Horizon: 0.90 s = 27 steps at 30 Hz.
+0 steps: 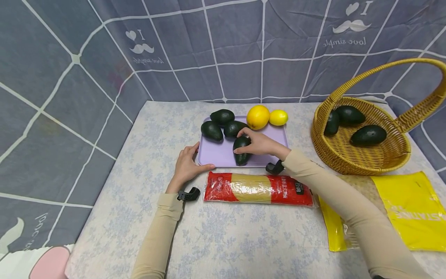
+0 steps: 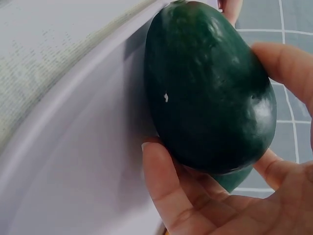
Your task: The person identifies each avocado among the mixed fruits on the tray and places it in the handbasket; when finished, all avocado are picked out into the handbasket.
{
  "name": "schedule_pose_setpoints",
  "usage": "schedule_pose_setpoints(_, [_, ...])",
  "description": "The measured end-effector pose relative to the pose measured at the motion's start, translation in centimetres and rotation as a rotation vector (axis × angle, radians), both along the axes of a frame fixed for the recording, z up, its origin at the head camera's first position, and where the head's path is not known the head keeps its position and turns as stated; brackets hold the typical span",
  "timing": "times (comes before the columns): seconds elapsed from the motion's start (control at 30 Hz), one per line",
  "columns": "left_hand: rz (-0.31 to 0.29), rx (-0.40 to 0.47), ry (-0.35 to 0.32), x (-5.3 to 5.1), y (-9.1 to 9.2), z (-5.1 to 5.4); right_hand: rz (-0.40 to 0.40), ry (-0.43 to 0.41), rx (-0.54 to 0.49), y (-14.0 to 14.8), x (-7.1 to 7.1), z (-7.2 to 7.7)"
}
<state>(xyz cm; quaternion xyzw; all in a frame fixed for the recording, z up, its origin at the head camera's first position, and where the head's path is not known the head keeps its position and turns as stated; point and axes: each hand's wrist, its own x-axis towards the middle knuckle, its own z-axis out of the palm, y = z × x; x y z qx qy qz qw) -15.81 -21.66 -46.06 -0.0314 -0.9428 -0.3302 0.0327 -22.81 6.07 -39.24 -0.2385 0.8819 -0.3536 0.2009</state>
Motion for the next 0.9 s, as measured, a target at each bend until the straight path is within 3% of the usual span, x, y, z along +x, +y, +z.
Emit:
schedule_pose_setpoints(0.57, [-0.01, 0.005, 0.009, 0.0, 0.1, 0.0, -0.092, -0.001, -0.037, 1.1, 0.2, 0.3])
schedule_pose_setpoints(0.9, [-0.013, -0.007, 0.011, 0.0, 0.0, 0.0, -0.199, 0.063, -0.121, 2.2, 0.8, 1.7])
